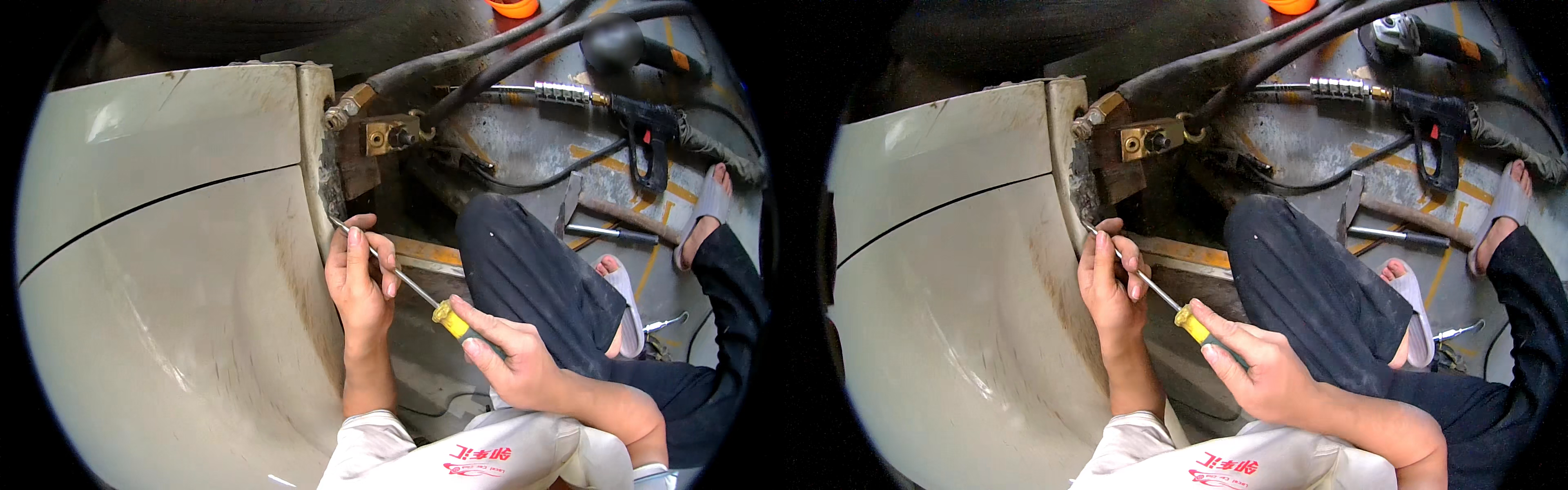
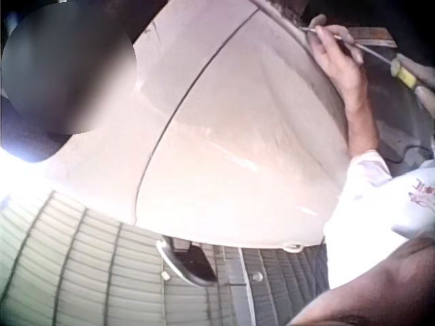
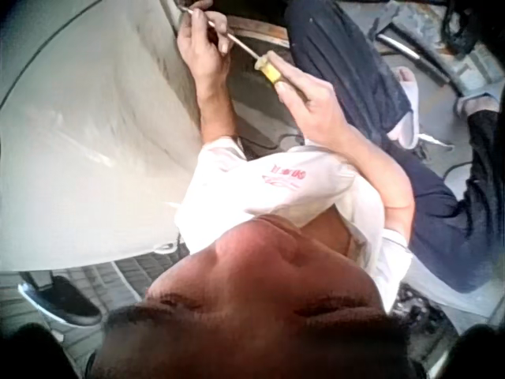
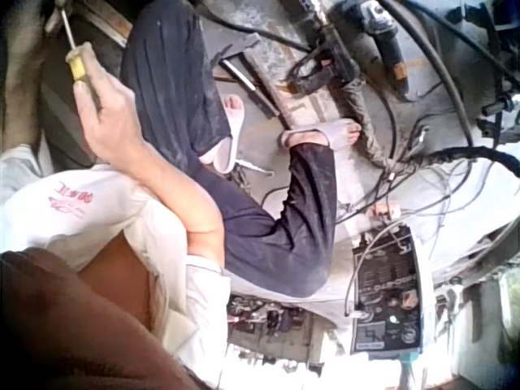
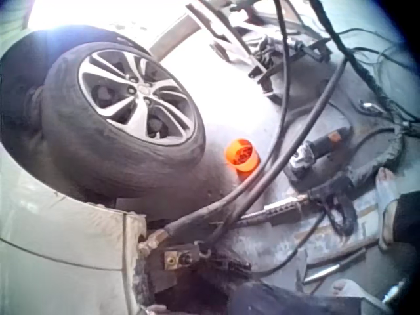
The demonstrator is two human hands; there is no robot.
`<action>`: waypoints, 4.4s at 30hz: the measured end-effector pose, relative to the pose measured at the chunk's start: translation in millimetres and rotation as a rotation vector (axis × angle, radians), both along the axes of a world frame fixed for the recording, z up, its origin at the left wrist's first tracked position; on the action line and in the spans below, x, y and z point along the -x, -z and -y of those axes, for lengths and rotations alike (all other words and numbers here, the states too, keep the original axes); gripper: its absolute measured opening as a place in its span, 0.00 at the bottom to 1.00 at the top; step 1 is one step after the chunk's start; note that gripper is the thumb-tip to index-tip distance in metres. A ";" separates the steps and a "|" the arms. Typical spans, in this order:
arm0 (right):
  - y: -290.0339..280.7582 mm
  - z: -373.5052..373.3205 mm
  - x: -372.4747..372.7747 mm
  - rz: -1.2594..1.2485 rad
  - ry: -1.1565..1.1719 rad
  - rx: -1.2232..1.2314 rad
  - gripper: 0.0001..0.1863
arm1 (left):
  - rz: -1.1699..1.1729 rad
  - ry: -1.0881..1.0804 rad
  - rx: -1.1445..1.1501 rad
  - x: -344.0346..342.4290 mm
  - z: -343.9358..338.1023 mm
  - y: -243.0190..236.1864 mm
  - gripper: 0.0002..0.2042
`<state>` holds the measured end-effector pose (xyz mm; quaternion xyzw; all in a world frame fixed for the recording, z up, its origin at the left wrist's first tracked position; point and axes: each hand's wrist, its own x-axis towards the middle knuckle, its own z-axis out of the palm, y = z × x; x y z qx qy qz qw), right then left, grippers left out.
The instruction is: The person uses a pneumatic spot welder to work on a car's wheel arch, then switches to an angle grinder to grind the metal surface, and finally uses a screwdriver to scrape and clean the area.
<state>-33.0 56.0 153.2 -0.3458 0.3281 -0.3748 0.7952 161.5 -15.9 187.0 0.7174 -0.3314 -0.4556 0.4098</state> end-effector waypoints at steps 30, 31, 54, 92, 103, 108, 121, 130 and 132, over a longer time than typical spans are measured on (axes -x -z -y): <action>0.2 4.3 -9.3 -0.012 0.050 0.041 0.26 | 0.224 -0.017 0.004 -5.6 9.9 5.4 0.12; 0.5 4.3 -8.8 -0.098 0.101 0.161 0.27 | 0.202 -0.011 0.009 -6.9 9.7 5.6 0.12; 0.0 7.0 -10.6 -0.108 0.090 0.166 0.29 | 0.288 0.009 -0.019 -6.8 13.3 4.3 0.14; -1.2 12.3 2.3 0.634 -0.291 -0.806 0.26 | 0.273 -0.032 -0.042 -2.6 10.6 -0.7 0.12; -16.3 29.2 8.1 0.500 -0.346 -0.735 0.28 | 0.280 -0.073 0.043 3.2 12.4 5.0 0.14; -13.7 39.4 14.7 0.837 -0.342 -1.011 0.28 | 0.280 -0.061 0.038 1.9 18.8 8.7 0.14; 0.6 37.6 20.4 0.245 -0.214 -0.287 0.28 | 0.347 -0.057 0.078 2.7 9.3 12.1 0.13; 6.3 34.4 15.0 0.232 -0.150 -0.277 0.26 | 0.334 -0.069 0.065 1.2 17.8 14.0 0.14; 8.1 29.7 8.2 -0.032 -0.019 0.072 0.28 | 0.301 -0.062 0.033 -3.6 13.3 12.3 0.14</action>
